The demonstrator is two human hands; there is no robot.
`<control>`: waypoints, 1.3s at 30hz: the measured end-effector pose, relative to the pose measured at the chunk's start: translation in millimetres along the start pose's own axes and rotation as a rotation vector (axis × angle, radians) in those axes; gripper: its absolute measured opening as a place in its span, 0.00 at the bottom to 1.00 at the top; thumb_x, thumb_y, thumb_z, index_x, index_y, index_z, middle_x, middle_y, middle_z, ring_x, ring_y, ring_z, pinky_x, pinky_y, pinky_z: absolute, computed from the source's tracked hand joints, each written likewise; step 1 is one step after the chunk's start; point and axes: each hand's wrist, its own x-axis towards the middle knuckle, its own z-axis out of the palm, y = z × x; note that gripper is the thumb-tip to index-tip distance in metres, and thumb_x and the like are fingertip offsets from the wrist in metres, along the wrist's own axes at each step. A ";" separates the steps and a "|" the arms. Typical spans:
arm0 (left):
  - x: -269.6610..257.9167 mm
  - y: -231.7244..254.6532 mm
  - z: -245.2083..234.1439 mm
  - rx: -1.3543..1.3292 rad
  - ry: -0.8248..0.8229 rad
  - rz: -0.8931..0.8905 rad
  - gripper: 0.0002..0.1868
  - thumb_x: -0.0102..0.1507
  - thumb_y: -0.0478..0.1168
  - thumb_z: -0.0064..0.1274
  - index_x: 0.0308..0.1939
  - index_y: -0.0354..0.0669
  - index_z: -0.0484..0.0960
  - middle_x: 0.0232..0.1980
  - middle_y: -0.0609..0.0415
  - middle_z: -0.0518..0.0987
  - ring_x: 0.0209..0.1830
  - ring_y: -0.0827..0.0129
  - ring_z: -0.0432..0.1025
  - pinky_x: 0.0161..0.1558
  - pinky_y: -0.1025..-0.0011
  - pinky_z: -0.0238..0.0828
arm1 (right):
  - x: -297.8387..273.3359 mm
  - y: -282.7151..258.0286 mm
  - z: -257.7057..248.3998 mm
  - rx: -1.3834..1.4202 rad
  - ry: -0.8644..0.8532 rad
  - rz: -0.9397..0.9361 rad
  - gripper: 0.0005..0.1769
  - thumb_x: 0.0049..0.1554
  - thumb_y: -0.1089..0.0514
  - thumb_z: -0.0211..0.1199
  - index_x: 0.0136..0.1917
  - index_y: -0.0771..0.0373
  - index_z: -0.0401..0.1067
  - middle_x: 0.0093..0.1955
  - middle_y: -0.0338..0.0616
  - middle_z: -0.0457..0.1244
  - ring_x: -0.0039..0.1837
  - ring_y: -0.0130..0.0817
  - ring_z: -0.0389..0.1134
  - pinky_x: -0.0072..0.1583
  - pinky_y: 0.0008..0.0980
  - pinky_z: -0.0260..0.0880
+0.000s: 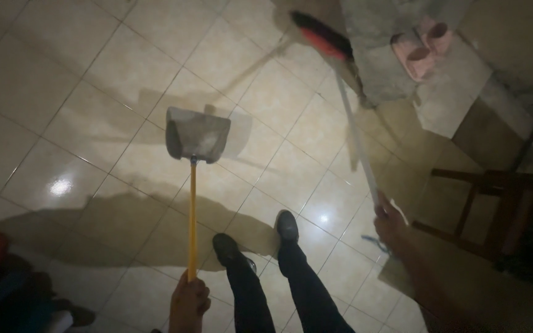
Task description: The recorder is sweeping the tiled floor and collecting dust and debris into a dustpan.
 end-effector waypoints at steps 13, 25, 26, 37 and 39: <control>-13.4 6.0 -9.5 0.071 -0.041 0.000 0.25 0.66 0.37 0.42 0.67 0.35 0.65 0.26 0.60 0.60 0.19 0.78 0.54 0.18 0.78 0.50 | -89.1 -8.9 79.1 -0.029 0.277 0.109 0.29 0.66 0.52 0.48 0.80 0.41 0.56 0.25 0.36 0.49 0.24 0.26 0.48 0.26 0.30 0.48; -27.6 8.6 -8.8 0.145 0.012 -0.068 0.23 0.68 0.40 0.39 0.67 0.38 0.64 0.26 0.59 0.60 0.19 0.76 0.52 0.19 0.76 0.50 | -35.5 -11.9 183.7 -0.241 0.442 0.108 0.29 0.68 0.49 0.44 0.82 0.43 0.53 0.36 0.55 0.64 0.33 0.43 0.65 0.34 0.39 0.66; -23.1 2.2 -18.2 0.151 0.011 -0.071 0.23 0.68 0.40 0.39 0.67 0.38 0.64 0.26 0.59 0.60 0.19 0.76 0.52 0.19 0.76 0.50 | -47.9 5.4 185.6 -0.239 0.445 0.113 0.29 0.68 0.49 0.44 0.82 0.43 0.53 0.36 0.55 0.64 0.33 0.43 0.65 0.34 0.39 0.66; -37.1 13.3 1.1 0.173 0.063 -0.092 0.26 0.67 0.35 0.40 0.70 0.39 0.63 0.27 0.59 0.61 0.19 0.76 0.54 0.18 0.77 0.51 | -54.3 87.7 174.6 -0.409 0.457 -0.278 0.31 0.64 0.55 0.48 0.81 0.51 0.54 0.46 0.64 0.67 0.41 0.55 0.69 0.45 0.51 0.69; -22.6 2.9 -9.2 0.153 0.071 -0.085 0.25 0.67 0.37 0.41 0.69 0.40 0.64 0.27 0.59 0.62 0.19 0.76 0.54 0.18 0.77 0.50 | -21.0 79.6 174.3 -0.412 0.485 -0.277 0.31 0.66 0.55 0.48 0.81 0.51 0.54 0.47 0.66 0.68 0.44 0.57 0.70 0.47 0.50 0.68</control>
